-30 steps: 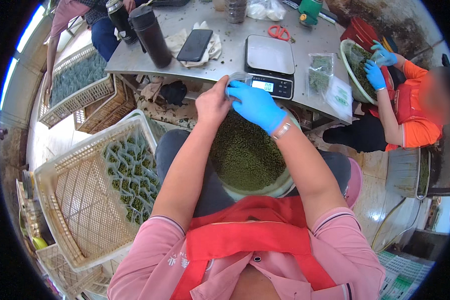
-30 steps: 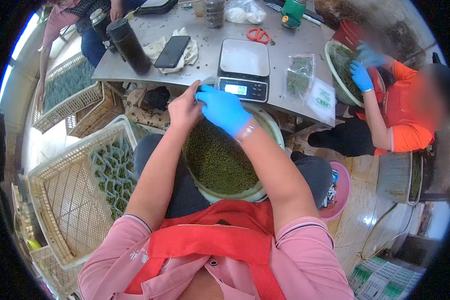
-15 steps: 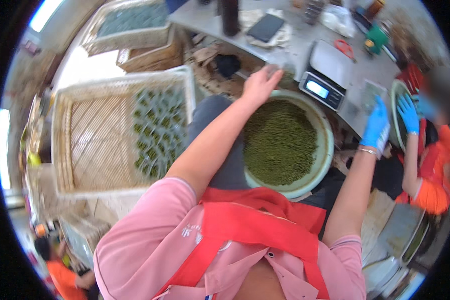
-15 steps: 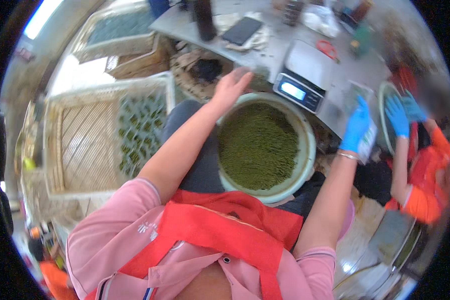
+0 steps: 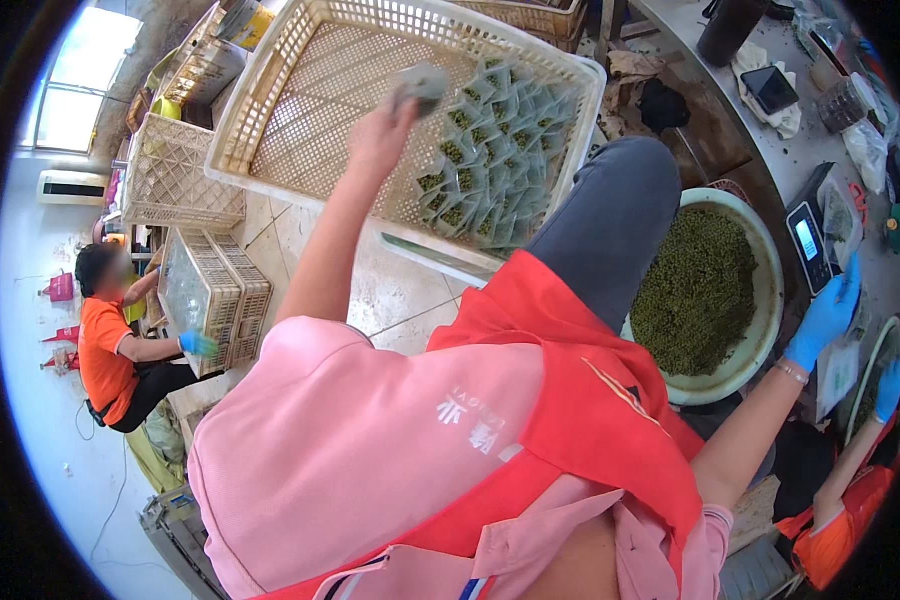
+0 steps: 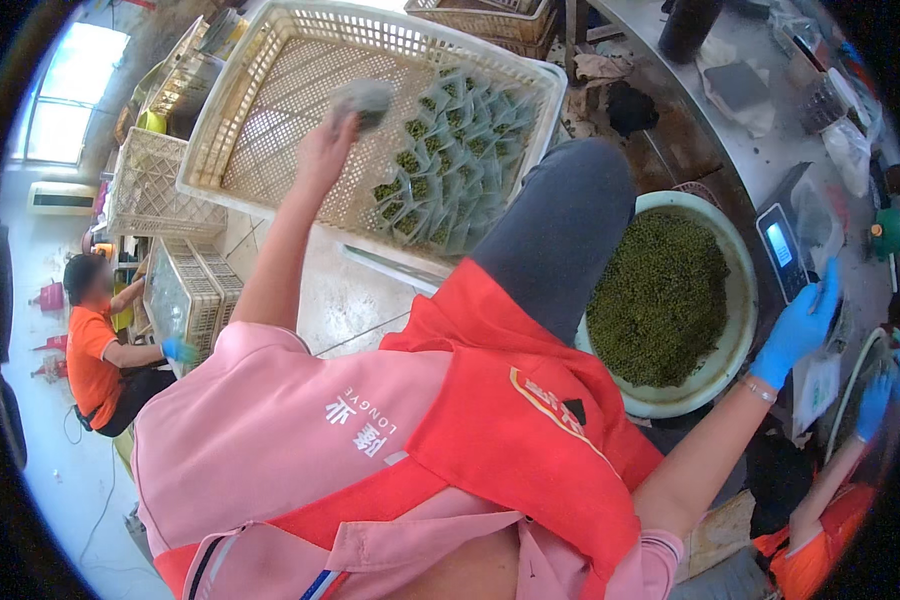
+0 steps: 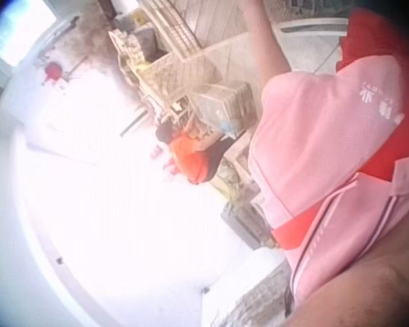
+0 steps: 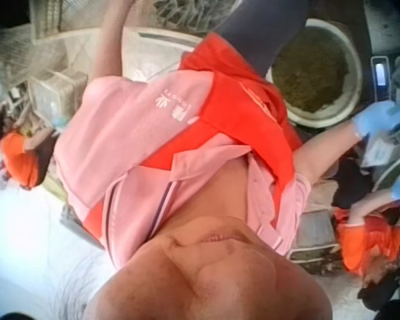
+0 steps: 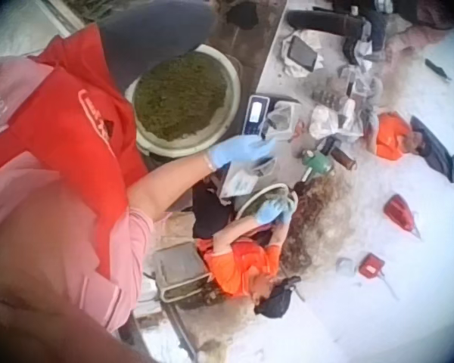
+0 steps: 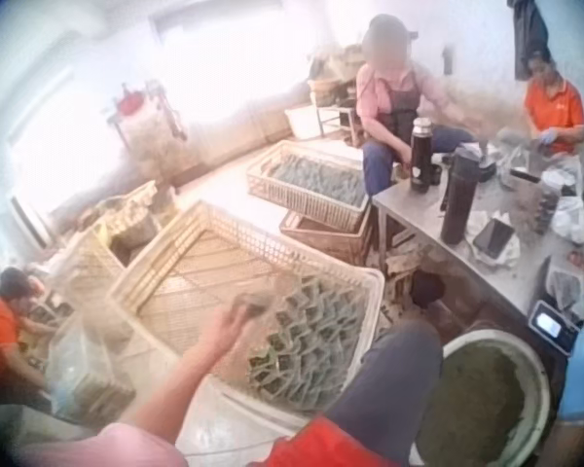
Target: The person scoops green tea leaves from a large bowl into small plastic bags, weighs each bag on a digital scale, and places the filled bags into a plastic crate. The process is repeated continuously.
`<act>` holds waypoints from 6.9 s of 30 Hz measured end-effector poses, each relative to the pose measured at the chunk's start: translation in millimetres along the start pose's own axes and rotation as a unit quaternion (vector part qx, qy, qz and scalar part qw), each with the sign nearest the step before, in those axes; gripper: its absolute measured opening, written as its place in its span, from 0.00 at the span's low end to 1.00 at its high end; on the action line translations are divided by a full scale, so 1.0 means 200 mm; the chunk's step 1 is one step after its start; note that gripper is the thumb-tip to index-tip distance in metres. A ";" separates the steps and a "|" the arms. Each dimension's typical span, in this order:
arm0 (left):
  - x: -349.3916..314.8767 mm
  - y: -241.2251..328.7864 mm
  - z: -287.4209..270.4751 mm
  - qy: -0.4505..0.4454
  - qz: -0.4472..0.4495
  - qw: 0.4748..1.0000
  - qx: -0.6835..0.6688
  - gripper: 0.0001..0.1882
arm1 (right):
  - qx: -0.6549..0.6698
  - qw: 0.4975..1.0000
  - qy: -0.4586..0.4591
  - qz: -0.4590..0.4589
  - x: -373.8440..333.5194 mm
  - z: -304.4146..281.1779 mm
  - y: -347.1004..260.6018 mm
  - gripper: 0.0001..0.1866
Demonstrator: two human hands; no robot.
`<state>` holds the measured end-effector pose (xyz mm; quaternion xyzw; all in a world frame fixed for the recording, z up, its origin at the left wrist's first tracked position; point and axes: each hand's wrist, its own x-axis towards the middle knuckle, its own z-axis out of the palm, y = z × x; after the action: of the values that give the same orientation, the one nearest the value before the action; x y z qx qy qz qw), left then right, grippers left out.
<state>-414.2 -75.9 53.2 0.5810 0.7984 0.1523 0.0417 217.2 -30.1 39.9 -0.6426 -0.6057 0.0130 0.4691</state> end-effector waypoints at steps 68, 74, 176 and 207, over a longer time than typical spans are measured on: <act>-0.10 1.73 0.82 -0.178 0.467 0.835 -0.229 0.10 | 0.305 0.769 -0.281 0.486 -0.99 0.32 -0.09 0.06; -0.11 1.76 0.82 -0.186 0.470 0.837 -0.208 0.11 | 0.451 0.780 -0.096 0.424 -0.51 0.02 -0.10 0.06; 0.09 2.15 0.93 -0.212 0.236 0.888 -0.332 0.39 | 0.130 0.906 0.108 0.388 0.16 -0.41 0.71 0.23; -0.22 -0.28 0.35 -0.286 -0.077 0.900 0.321 0.31 | 0.074 0.923 -0.367 0.091 -0.76 0.36 -0.25 0.16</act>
<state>-434.5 -119.5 -34.2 0.5184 0.7999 -0.2885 0.0910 97.3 -116.3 -53.5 -0.6088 -0.6716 0.3352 0.2569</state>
